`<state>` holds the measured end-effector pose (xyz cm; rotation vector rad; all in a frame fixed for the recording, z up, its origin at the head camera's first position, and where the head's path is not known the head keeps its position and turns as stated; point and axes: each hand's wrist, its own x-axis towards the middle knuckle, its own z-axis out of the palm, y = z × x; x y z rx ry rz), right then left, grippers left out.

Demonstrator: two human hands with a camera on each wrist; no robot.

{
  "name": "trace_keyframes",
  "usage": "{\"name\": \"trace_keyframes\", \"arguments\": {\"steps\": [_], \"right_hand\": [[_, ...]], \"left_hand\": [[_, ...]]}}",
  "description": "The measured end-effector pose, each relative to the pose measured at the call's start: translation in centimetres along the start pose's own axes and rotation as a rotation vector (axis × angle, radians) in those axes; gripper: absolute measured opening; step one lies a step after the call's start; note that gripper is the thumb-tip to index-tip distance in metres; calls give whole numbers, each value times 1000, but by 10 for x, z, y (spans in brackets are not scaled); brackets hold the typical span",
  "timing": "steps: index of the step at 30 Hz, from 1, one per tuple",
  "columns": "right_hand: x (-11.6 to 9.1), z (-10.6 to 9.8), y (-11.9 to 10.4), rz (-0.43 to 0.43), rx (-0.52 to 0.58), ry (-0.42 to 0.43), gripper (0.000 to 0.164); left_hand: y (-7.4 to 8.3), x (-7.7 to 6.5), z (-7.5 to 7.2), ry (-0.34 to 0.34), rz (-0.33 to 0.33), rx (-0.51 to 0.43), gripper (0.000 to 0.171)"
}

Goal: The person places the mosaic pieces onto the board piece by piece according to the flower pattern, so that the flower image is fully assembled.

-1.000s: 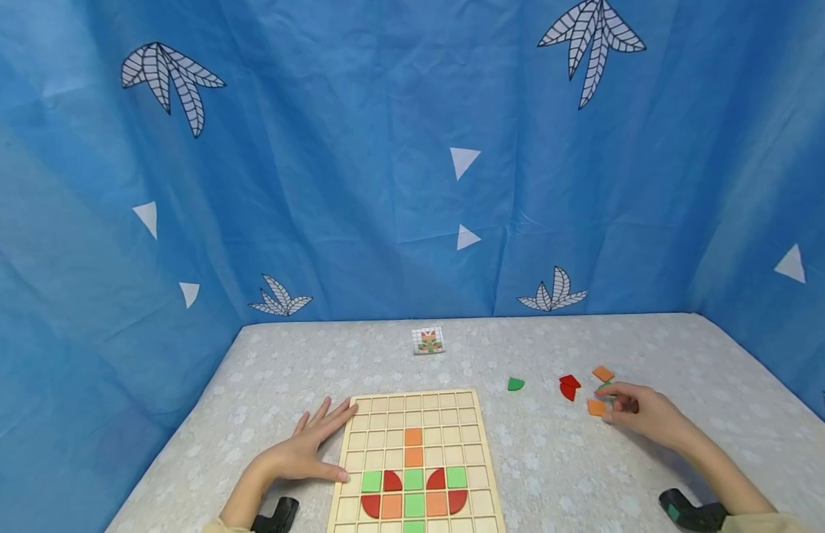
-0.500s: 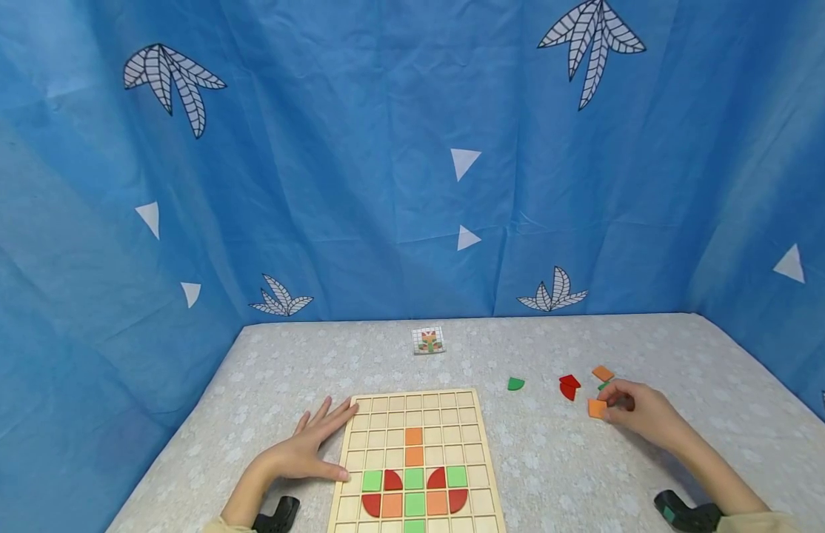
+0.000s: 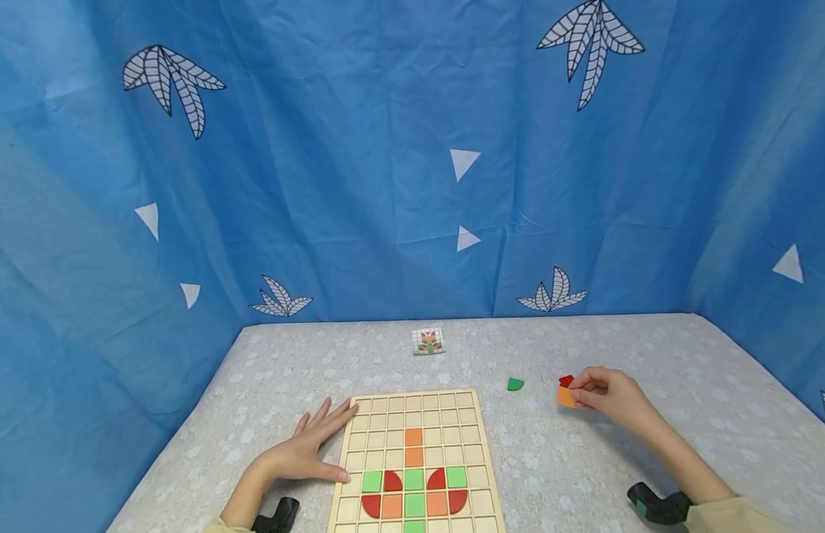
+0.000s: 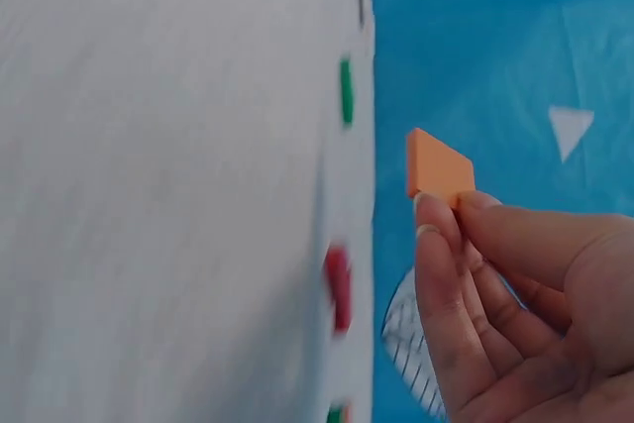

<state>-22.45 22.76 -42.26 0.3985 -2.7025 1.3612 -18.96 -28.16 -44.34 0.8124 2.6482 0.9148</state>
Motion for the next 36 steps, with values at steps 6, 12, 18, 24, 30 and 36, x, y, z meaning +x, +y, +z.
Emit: {"name": "trace_keyframes", "arguments": {"steps": [6, 12, 18, 24, 30, 36], "right_hand": [[17, 25, -29, -10, 138, -18, 5], [30, 61, -65, -51, 225, -48, 6], [39, 97, -90, -116, 325, -164, 9], [44, 130, -109, -175, 375, -279, 7], [49, 157, -116, -161, 388, -357, 5], [52, 174, -118, -116, 373, -405, 6]], "left_hand": [[-3, 0, 0, -2, 7, -11, 99], [-3, -1, -1, -4, 8, -16, 99], [-3, -2, -1, 1, 28, -18, 99], [-3, -2, -2, 3, 36, -24, 99], [-2, -2, -1, -7, 13, -23, 98], [0, -1, 0, -9, 8, -21, 98]]}}
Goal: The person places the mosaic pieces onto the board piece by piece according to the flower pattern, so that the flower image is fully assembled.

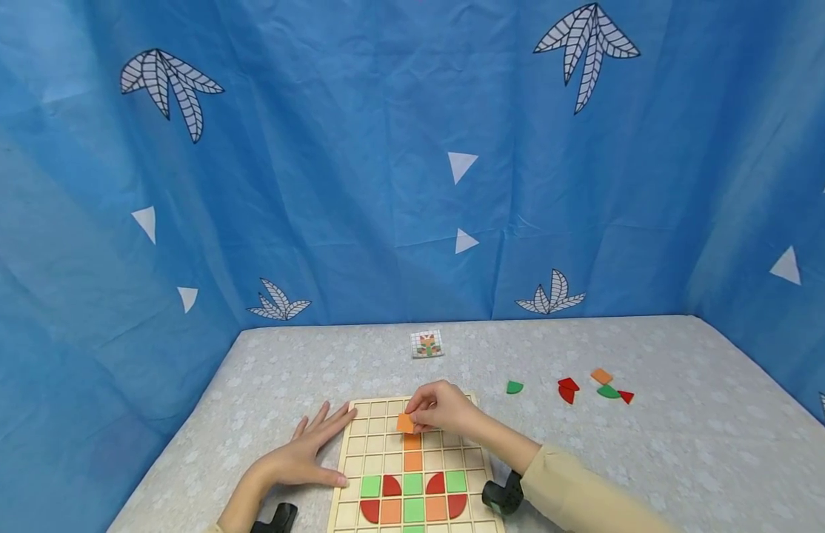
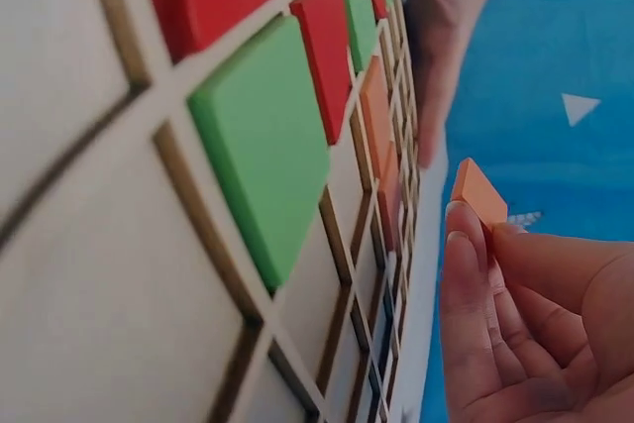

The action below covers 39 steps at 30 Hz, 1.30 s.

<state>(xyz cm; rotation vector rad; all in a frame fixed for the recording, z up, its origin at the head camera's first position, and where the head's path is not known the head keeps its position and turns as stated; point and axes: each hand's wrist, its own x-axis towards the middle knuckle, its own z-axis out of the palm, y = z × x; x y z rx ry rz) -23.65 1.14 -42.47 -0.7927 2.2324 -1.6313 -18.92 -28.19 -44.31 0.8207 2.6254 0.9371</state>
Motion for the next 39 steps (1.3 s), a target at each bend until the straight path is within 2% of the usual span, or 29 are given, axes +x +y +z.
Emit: {"name": "trace_keyframes", "arguments": {"steps": [6, 10, 15, 23, 39], "right_hand": [[5, 12, -2, -2, -43, -44, 7], [8, 18, 0, -28, -51, -49, 7], [10, 22, 3, -45, -113, -36, 11], [9, 26, 5, -57, -165, -23, 12], [5, 26, -1, -67, -202, -34, 13]], "left_hand": [[0, 0, 0, -2, -8, 7, 98], [-1, 0, 0, 3, 3, 15, 98], [0, 1, 0, 3, 5, 9, 97], [0, 1, 0, 4, 6, 13, 97], [-2, 1, 0, -1, 1, 12, 97]]}}
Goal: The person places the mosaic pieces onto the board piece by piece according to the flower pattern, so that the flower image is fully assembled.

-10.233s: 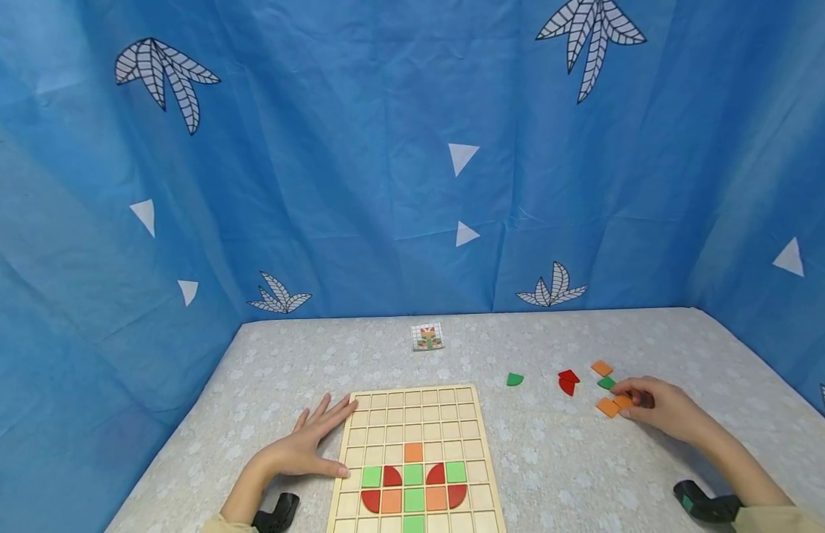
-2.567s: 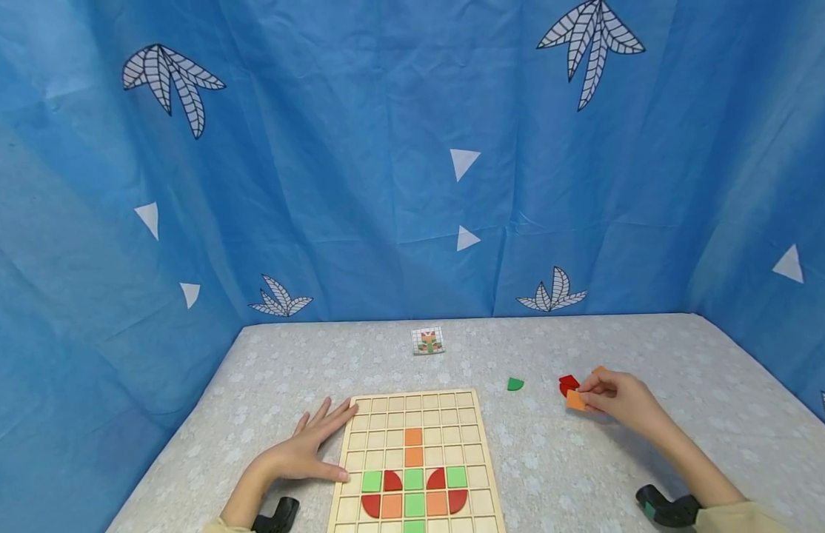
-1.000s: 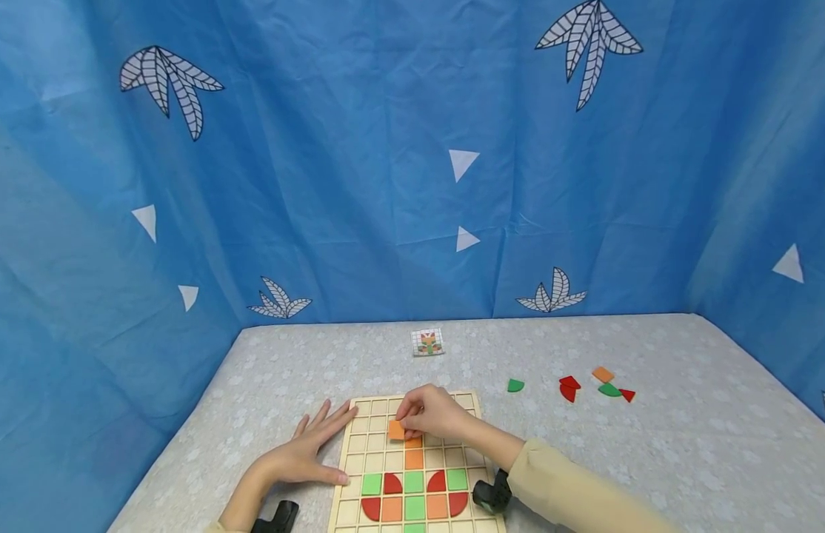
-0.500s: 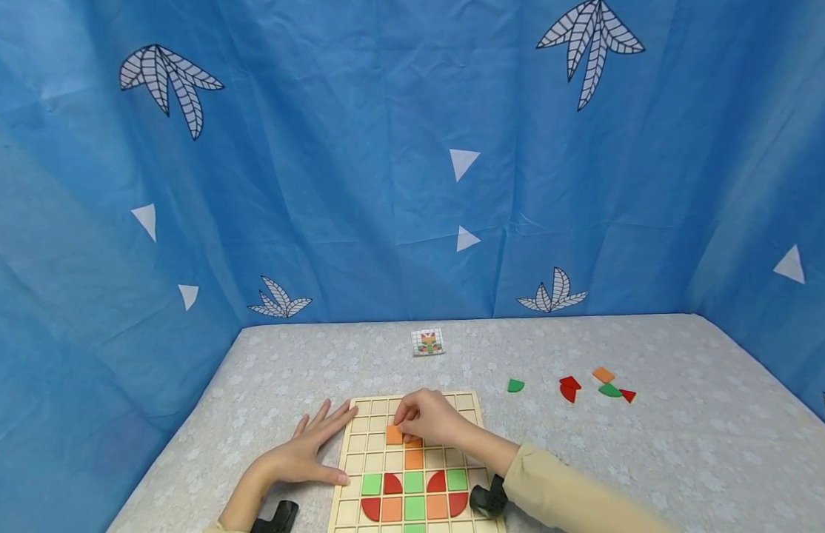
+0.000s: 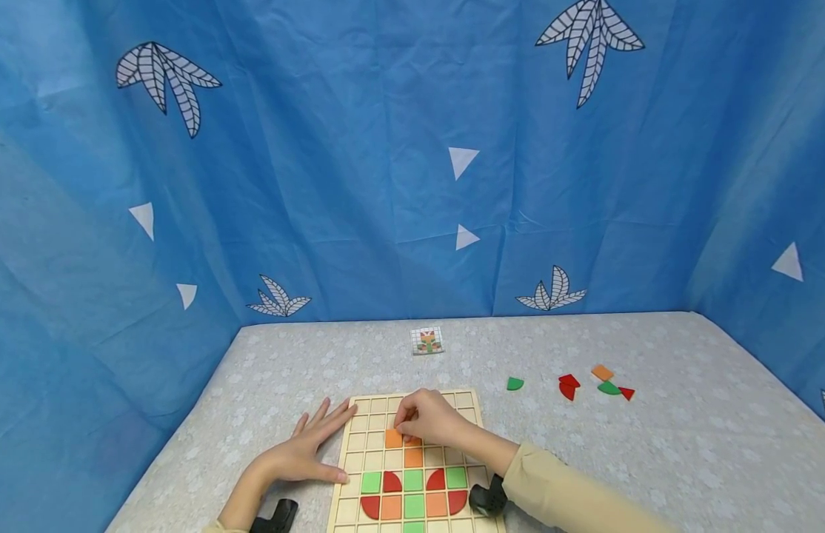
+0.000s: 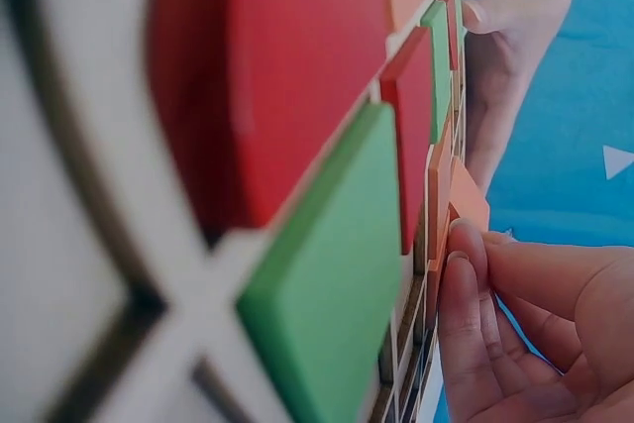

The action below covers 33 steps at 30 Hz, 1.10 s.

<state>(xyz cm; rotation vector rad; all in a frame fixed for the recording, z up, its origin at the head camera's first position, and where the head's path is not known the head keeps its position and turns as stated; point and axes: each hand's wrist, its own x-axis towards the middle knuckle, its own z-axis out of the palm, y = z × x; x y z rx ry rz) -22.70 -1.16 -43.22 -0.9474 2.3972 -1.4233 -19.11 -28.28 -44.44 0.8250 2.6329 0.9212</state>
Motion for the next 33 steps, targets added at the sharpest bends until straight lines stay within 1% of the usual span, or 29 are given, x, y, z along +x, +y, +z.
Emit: {"name": "trace_keyframes", "arguments": {"steps": [8, 13, 18, 22, 25, 28, 33], "right_hand": [[2, -1, -1, 32, 3, -1, 13], [2, -3, -3, 20, 8, -3, 11], [0, -13, -6, 14, 18, 1, 7], [-7, -30, -6, 16, 22, 24, 8], [-16, -48, -1, 15, 32, 52, 11], [-27, -68, 8, 26, 42, 96, 13], [-52, -106, 24, 97, 59, 206, 18]], "left_hand": [[-2, 0, 0, 0, -2, -8, 98], [-2, 0, 0, 1, 1, -6, 99], [-2, 0, 0, 5, 1, -5, 99], [-2, 0, 0, 7, 7, -5, 99], [-3, 0, 1, 4, 13, -6, 100], [-3, 0, 1, 8, 15, -5, 99], [-2, 0, 1, 5, 10, -7, 98]]}}
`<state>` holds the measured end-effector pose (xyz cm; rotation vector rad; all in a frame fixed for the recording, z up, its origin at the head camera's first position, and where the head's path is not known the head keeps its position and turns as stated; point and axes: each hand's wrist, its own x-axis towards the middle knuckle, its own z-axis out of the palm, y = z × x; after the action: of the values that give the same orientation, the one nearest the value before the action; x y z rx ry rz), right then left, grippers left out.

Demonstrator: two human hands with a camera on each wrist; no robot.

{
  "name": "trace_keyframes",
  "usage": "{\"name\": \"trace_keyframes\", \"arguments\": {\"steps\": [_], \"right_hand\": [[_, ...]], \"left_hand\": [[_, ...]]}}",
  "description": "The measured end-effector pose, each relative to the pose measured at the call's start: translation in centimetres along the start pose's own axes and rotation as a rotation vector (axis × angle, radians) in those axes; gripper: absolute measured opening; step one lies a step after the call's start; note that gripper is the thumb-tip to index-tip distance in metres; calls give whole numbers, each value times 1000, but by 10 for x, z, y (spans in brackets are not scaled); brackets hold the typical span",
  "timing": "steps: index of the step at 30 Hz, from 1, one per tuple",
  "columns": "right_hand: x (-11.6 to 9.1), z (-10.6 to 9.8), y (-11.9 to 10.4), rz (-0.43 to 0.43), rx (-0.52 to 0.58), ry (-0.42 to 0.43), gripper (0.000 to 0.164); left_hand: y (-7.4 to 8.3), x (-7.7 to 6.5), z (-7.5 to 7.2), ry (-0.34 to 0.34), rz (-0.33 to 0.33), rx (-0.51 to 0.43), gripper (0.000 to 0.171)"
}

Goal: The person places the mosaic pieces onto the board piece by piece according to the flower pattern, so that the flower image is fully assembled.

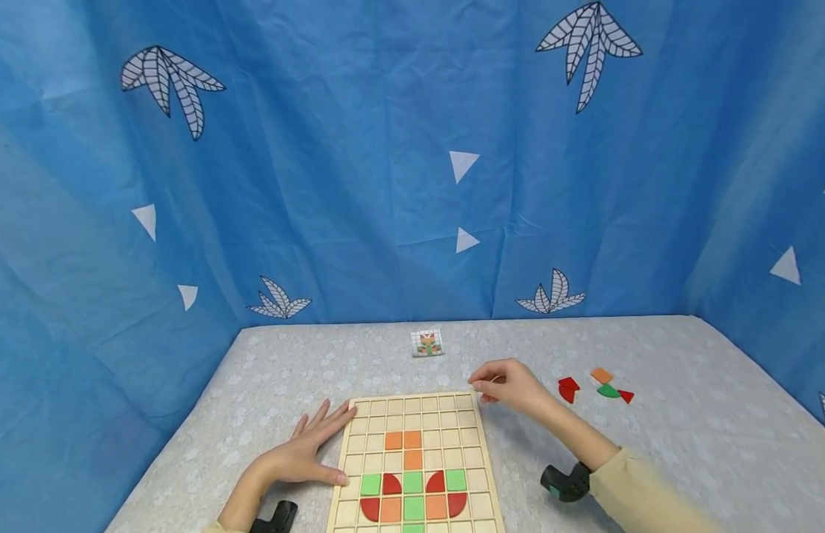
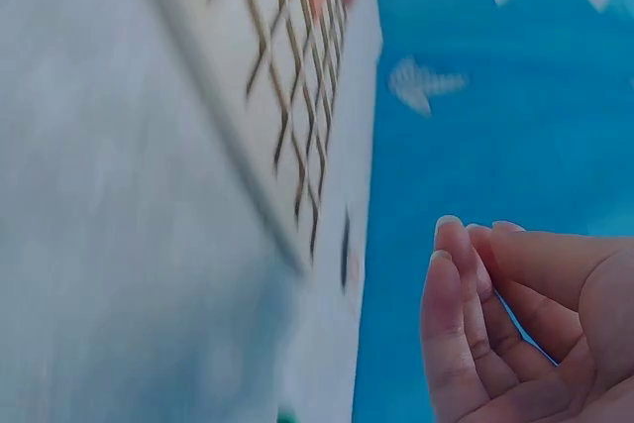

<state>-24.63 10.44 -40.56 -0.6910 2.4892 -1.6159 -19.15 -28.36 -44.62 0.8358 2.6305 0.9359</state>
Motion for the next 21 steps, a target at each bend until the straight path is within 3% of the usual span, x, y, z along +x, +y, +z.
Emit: {"name": "trace_keyframes", "arguments": {"steps": [8, 11, 15, 17, 21], "right_hand": [[-31, -72, 25, 67, -132, 195, 29], [-39, -104, 59, 112, -214, 294, 38], [-46, -146, 123, 230, -278, 414, 52], [-51, -159, 141, 287, -291, 454, 56], [-66, -162, 126, 369, -241, 467, 55]], "left_hand": [[2, -1, -1, 1, 4, 3, 98], [3, -1, -1, -2, 3, 3, 98], [3, 0, -1, -5, 1, 6, 98], [3, -1, -1, -3, 6, 3, 98], [3, -1, -2, -2, 18, -8, 98]]}}
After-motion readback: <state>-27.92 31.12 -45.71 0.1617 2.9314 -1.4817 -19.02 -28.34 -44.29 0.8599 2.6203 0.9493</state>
